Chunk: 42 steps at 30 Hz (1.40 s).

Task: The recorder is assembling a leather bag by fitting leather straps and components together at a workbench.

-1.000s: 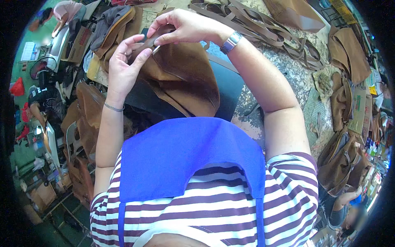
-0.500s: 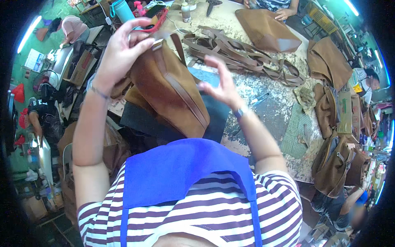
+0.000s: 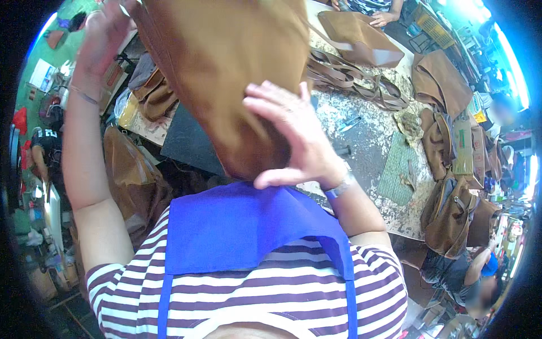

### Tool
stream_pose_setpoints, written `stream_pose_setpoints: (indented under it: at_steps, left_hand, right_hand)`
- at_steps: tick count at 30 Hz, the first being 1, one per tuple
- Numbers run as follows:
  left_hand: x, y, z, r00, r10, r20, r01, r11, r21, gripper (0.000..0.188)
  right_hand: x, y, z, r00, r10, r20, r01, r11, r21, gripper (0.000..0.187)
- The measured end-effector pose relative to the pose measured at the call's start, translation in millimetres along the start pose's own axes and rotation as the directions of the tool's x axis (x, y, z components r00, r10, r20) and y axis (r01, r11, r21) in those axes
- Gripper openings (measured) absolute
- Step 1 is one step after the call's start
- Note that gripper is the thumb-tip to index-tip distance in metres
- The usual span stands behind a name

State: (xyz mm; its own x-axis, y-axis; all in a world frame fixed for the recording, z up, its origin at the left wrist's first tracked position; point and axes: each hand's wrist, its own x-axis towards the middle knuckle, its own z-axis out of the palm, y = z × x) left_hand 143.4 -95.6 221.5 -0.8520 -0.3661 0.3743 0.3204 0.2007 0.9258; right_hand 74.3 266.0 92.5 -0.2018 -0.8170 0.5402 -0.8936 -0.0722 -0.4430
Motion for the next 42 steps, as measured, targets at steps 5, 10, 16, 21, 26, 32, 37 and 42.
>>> stream_pose_setpoints:
  at_steps: [5, 10, 16, 21, 26, 32, 37, 42]
  left_hand:
    - [-64, -157, -22, 0.890, -0.329, 0.315, 0.321, 0.944, 0.080, 0.038]
    - [-105, -198, -43, 0.865, -0.420, 0.275, 0.447, 0.894, -0.041, 0.042]
    - [-104, -187, -41, 0.871, -0.412, 0.267, 0.435, 0.900, -0.034, 0.041]
    - [-103, -194, -47, 0.871, -0.431, 0.235, 0.446, 0.895, -0.011, 0.039]
    - [-96, -187, -44, 0.836, -0.452, 0.313, 0.482, 0.876, -0.023, 0.040]
    - [-88, -202, -55, 0.824, -0.464, 0.325, 0.492, 0.871, -0.004, 0.036]
    - [-91, -199, -57, 0.795, -0.502, 0.340, 0.529, 0.849, 0.017, 0.035]
    - [-79, -187, -40, 0.814, -0.445, 0.373, 0.471, 0.882, 0.024, 0.035]
  right_hand:
    - [-33, 32, 106, 0.895, 0.172, 0.412, -0.209, 0.977, 0.045, 0.073]
    - [37, 41, 94, 0.973, 0.033, 0.228, -0.069, 0.986, 0.154, 0.025]
    - [123, 97, 130, 0.970, -0.017, 0.244, 0.049, 0.991, -0.128, 0.025]
    - [148, 115, 125, 0.807, 0.085, 0.584, -0.044, 0.995, -0.084, 0.029]
    - [169, 99, 130, 0.780, 0.185, 0.598, -0.282, 0.956, 0.073, 0.050]
    - [198, 99, 99, 0.793, 0.162, 0.587, -0.225, 0.974, 0.035, 0.036]
    - [203, 73, 58, 0.523, 0.333, 0.785, -0.178, 0.943, -0.281, 0.048]
    - [180, 81, 114, 0.855, 0.196, 0.481, -0.257, 0.964, 0.065, 0.044]
